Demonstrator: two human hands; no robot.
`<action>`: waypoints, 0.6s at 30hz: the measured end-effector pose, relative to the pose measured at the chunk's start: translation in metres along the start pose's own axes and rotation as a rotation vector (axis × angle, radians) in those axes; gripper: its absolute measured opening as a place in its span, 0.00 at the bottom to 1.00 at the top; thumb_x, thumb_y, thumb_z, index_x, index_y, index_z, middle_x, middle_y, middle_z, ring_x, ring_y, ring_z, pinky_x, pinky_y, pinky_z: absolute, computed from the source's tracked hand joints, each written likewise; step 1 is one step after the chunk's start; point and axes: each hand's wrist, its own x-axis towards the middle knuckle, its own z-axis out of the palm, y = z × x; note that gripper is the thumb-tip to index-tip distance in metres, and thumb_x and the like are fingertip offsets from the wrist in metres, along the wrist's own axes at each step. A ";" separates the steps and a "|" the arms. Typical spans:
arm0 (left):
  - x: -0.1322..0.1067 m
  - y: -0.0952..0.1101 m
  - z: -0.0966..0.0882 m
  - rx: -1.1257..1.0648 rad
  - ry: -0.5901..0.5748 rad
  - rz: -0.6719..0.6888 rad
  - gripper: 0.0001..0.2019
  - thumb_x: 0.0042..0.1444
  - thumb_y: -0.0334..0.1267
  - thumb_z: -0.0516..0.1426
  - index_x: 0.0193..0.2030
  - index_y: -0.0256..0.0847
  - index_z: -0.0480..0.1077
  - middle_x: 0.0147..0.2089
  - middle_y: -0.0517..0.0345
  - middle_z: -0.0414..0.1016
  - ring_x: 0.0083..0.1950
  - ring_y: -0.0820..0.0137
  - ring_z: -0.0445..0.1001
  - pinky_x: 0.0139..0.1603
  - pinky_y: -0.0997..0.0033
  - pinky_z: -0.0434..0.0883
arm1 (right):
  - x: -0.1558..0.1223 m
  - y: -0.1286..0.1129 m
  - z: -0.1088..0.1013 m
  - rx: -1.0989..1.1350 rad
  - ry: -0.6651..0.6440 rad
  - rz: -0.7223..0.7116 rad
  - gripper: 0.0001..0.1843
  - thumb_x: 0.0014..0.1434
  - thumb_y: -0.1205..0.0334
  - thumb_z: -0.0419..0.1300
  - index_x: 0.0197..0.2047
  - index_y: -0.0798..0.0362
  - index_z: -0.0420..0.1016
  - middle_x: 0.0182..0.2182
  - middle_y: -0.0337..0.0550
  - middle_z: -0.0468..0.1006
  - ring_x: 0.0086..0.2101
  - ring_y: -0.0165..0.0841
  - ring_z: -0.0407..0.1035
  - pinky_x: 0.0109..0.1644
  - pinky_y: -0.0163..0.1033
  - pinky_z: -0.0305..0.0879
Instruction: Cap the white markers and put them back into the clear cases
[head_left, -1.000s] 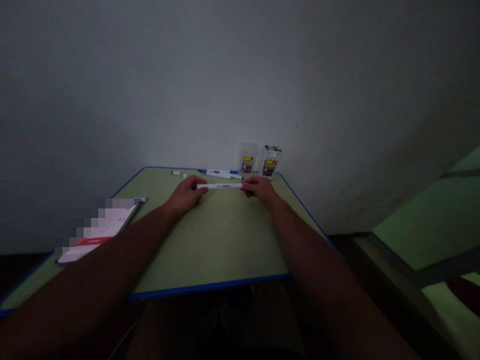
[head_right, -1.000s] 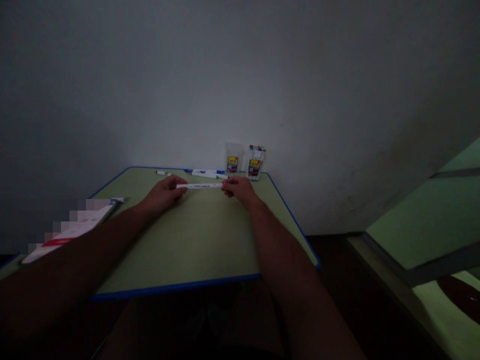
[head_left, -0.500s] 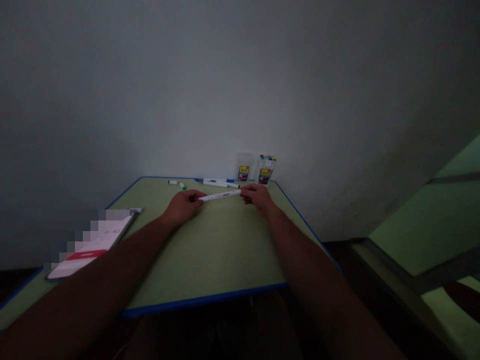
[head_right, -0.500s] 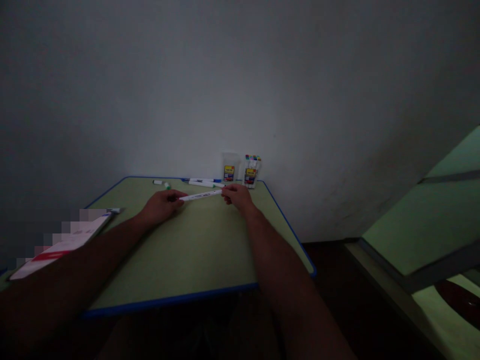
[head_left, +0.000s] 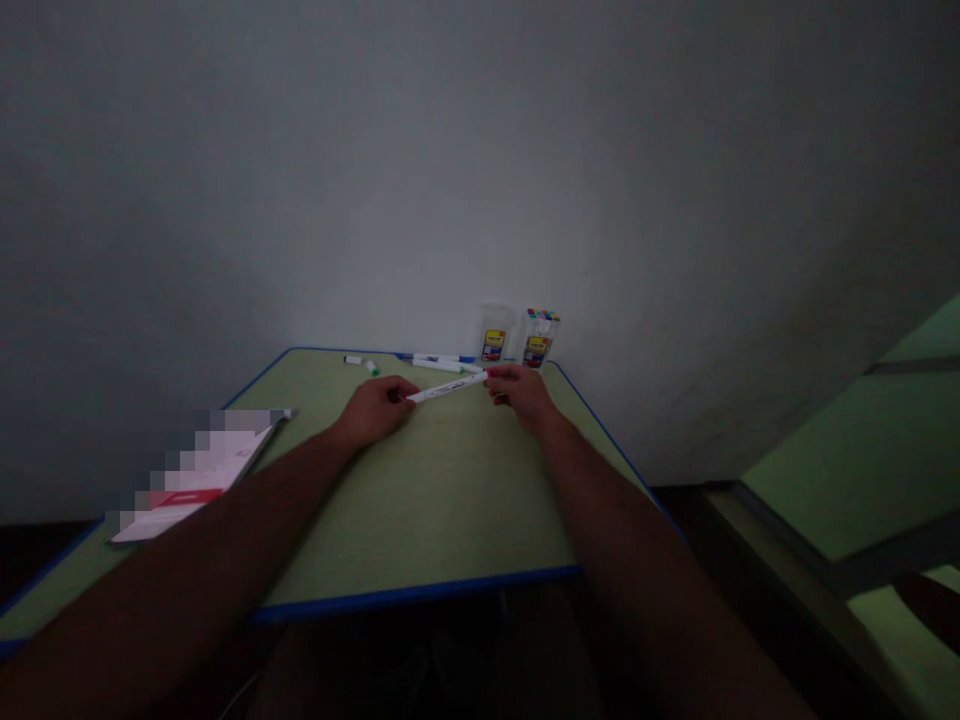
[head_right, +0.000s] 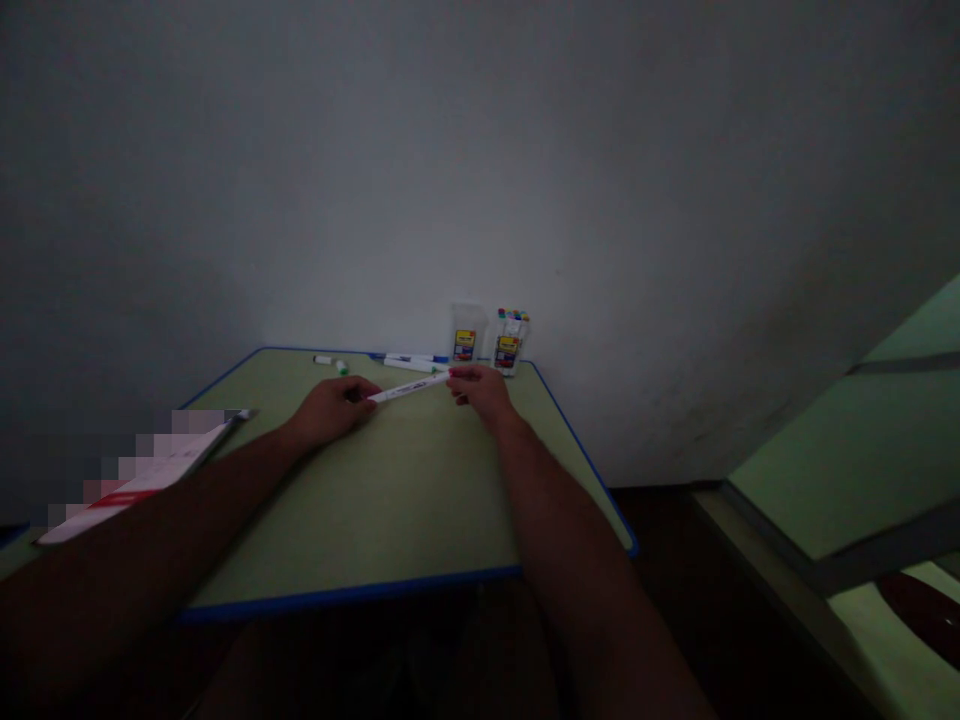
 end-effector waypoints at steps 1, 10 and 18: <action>-0.001 0.001 0.000 0.002 -0.004 -0.003 0.15 0.48 0.40 0.59 0.42 0.39 0.79 0.35 0.56 0.79 0.35 0.66 0.74 0.38 0.68 0.70 | 0.000 0.000 0.000 0.000 -0.001 -0.003 0.11 0.42 0.69 0.68 0.33 0.57 0.78 0.23 0.37 0.76 0.23 0.27 0.68 0.25 0.33 0.65; -0.004 0.007 -0.001 0.021 -0.023 -0.002 0.14 0.48 0.40 0.59 0.42 0.40 0.79 0.33 0.57 0.78 0.34 0.68 0.73 0.36 0.69 0.69 | -0.001 0.000 0.000 -0.043 0.019 -0.012 0.09 0.45 0.66 0.67 0.33 0.57 0.78 0.24 0.40 0.77 0.23 0.27 0.69 0.26 0.34 0.66; -0.002 0.006 0.001 0.023 0.001 0.050 0.13 0.49 0.39 0.59 0.41 0.40 0.78 0.34 0.57 0.78 0.35 0.68 0.74 0.38 0.69 0.69 | 0.002 0.003 -0.004 -0.032 0.013 -0.039 0.11 0.43 0.63 0.69 0.33 0.56 0.78 0.25 0.40 0.78 0.23 0.27 0.69 0.26 0.34 0.66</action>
